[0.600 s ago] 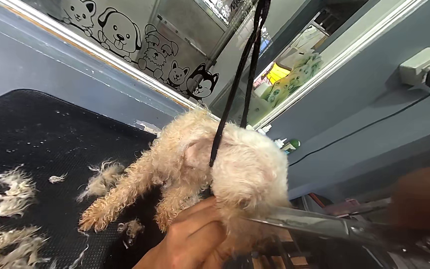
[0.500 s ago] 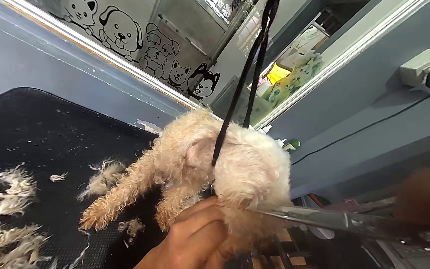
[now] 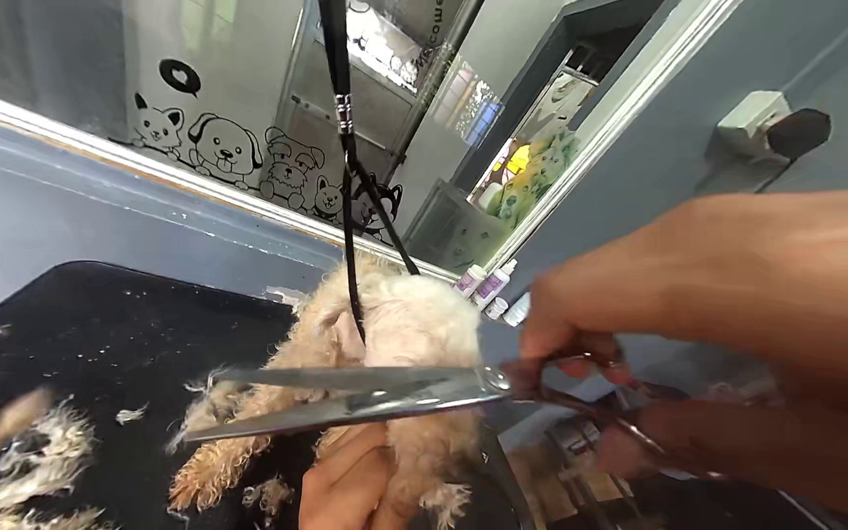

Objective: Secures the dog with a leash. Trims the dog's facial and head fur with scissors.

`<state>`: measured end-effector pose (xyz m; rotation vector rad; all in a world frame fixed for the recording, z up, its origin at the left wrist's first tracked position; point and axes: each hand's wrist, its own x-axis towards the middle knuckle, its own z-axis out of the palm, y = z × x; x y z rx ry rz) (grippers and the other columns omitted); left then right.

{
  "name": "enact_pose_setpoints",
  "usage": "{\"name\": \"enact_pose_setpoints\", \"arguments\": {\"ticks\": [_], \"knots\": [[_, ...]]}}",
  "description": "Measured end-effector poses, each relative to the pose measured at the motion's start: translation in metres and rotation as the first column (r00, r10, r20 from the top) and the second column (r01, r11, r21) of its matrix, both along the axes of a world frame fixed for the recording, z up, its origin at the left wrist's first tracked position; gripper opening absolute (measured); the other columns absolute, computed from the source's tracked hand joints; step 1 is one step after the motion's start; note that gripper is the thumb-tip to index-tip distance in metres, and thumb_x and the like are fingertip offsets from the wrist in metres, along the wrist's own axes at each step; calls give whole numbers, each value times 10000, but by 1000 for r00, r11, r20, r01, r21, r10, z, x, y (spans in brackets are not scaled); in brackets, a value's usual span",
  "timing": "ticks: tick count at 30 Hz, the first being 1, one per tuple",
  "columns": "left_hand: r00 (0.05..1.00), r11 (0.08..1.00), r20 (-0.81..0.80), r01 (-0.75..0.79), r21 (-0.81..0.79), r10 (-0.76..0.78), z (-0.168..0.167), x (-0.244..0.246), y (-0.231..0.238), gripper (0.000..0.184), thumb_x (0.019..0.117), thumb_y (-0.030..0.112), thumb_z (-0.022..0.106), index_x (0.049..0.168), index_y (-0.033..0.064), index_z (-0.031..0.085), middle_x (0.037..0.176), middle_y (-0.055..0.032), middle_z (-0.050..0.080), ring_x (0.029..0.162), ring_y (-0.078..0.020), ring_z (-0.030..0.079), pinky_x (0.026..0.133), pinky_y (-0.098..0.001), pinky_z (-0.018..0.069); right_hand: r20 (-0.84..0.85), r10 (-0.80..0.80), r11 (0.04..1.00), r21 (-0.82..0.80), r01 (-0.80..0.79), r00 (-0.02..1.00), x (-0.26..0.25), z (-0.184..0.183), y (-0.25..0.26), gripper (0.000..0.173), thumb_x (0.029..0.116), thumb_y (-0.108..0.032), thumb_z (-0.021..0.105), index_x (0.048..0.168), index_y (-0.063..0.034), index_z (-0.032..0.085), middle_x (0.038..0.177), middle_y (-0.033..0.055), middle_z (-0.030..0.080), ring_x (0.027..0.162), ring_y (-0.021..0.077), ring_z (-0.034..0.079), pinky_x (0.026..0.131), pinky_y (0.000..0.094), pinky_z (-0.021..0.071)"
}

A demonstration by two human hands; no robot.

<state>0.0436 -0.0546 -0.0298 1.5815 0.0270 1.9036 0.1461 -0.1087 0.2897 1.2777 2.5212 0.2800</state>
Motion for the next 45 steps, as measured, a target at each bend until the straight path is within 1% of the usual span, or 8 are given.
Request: {"name": "enact_pose_setpoints", "arguments": {"ticks": [6,10,16,22,28,34,38,45], "knots": [[999,999,19,-50,-15,50,2,0,-1,269,1065,288,568,906,80,630,1012,20,707,1054,-14,659,948,-195,543,-111,-292,932,-255,256,950,30,6,-23,208,756,-135,758,963,-148,753,688,-100,647,577,-38,582,488,125,467],[999,999,16,-43,-10,43,1,-1,0,271,1066,293,566,913,86,649,1030,31,717,1076,-28,665,975,-224,549,-16,-369,917,-165,362,929,33,4,-29,214,769,-194,819,967,-208,739,673,-124,617,580,-15,567,519,181,472],[998,997,27,-61,-39,62,-1,-4,2,248,1061,302,577,929,121,684,1060,88,722,1074,18,653,954,-180,538,-240,-60,994,74,80,969,52,-2,-15,235,845,-378,730,1032,-240,697,673,-185,559,552,-81,510,453,109,438],[998,998,44,-38,-56,41,-1,-4,1,226,1060,297,578,969,138,710,1107,116,725,1117,31,641,995,-185,524,-382,-382,912,-302,277,842,63,7,-38,198,780,-98,812,964,-124,743,696,-68,658,593,-1,591,540,146,477],[999,997,9,-35,-61,36,6,-12,3,253,1063,305,573,961,113,701,1100,86,731,1112,12,653,994,-202,536,-447,-402,875,-444,192,799,98,-10,-45,179,893,-255,761,989,-106,739,719,-93,643,651,-45,585,587,104,471],[999,998,-25,-24,-62,22,6,-17,5,218,1059,307,580,1010,152,725,1128,113,729,1101,6,660,971,-207,553,-480,-103,983,-183,15,871,113,-47,-16,258,914,-437,708,1047,-217,725,742,-163,637,620,-81,580,513,106,506],[999,997,-36,-22,-79,19,8,-21,7,208,1052,323,594,1057,182,748,1123,121,735,1062,-4,679,939,-208,570,-629,-85,994,-105,25,773,118,-61,-18,242,938,-411,707,1074,-210,705,790,-129,659,656,-12,627,541,159,557],[1000,989,12,3,-146,-2,5,-23,6,200,1046,323,603,1133,244,764,1103,146,745,976,8,702,853,-202,594,-779,-292,889,-435,-143,554,163,-126,-43,249,949,-313,731,1111,-125,711,870,-46,707,762,2,658,664,149,560]]}}
